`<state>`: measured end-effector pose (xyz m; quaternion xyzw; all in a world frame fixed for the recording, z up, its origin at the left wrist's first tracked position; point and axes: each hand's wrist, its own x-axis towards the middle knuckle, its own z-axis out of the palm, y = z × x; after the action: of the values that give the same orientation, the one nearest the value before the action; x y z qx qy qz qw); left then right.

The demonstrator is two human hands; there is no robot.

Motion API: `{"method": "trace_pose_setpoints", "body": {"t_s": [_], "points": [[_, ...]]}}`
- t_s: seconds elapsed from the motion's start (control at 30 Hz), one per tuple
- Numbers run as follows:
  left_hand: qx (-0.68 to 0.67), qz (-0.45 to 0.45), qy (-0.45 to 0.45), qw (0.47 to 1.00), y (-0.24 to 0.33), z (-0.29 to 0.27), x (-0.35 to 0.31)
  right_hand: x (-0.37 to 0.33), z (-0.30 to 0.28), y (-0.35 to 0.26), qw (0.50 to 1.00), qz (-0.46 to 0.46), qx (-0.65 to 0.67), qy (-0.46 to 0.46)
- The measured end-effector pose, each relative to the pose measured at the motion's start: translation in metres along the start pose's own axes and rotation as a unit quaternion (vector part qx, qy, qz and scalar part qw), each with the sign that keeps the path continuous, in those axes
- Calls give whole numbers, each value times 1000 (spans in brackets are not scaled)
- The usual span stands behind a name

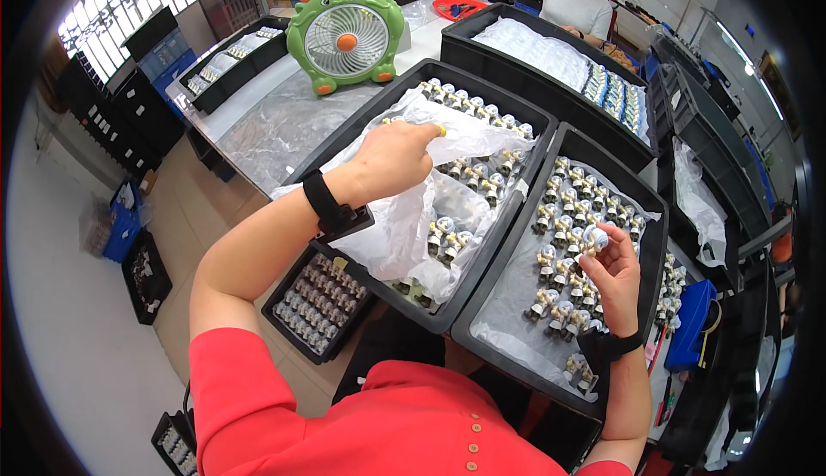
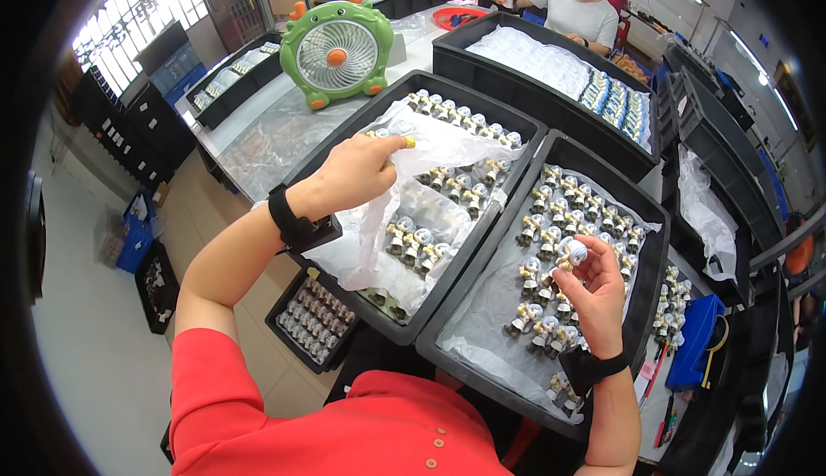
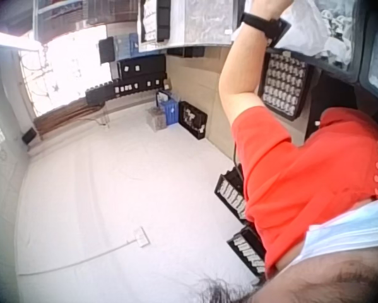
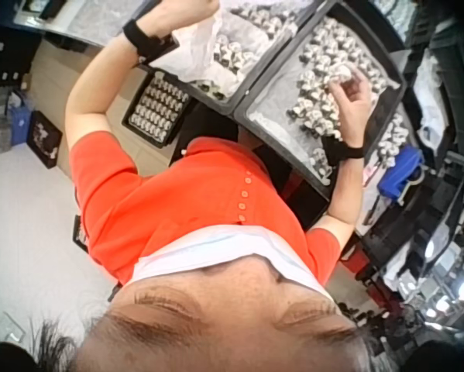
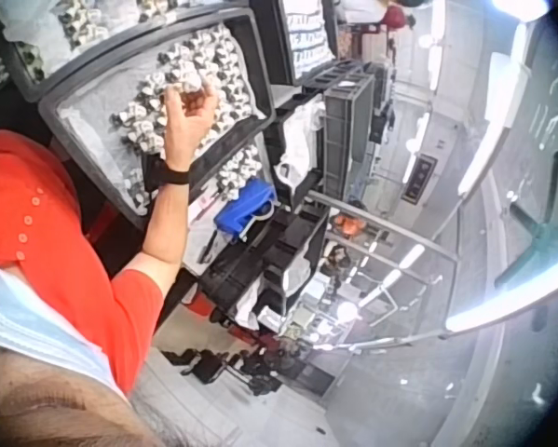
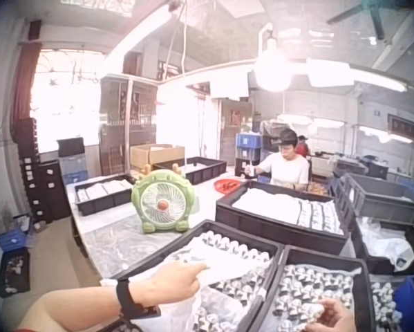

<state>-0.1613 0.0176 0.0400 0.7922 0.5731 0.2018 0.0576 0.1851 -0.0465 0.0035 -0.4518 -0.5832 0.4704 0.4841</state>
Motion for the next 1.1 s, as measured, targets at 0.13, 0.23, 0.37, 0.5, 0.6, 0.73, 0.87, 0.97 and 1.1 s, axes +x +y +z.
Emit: {"method": "trace_pose_setpoints", "body": {"t_s": [0.13,0.23,0.37,0.5,0.6,0.73,0.87,0.97,1.1], "points": [[-9,-3,-2,1000,0,1,-1,0,0,0,1000,0,-7,-1],[-15,0,-3,1000,0,1,-1,0,0,1,1000,0,-4,-2],[-3,4,-3,1000,0,0,-1,0,0,0,1000,3,-8,-3],[-10,4,2,1000,-3,1,1,0,1,-1,1000,4,-7,-1],[-12,5,8,1000,-1,-1,1,0,0,0,1000,3,-9,2],[-41,17,8,999,-1,-4,0,0,0,0,1000,-2,-14,0],[-79,16,-33,996,2,-8,-1,0,0,-1,1000,1,-11,2],[-100,21,-55,993,3,-10,-2,0,0,-1,1000,3,-10,0],[-123,24,-68,990,4,-12,-3,0,0,-1,1000,1,-9,-2]]}}
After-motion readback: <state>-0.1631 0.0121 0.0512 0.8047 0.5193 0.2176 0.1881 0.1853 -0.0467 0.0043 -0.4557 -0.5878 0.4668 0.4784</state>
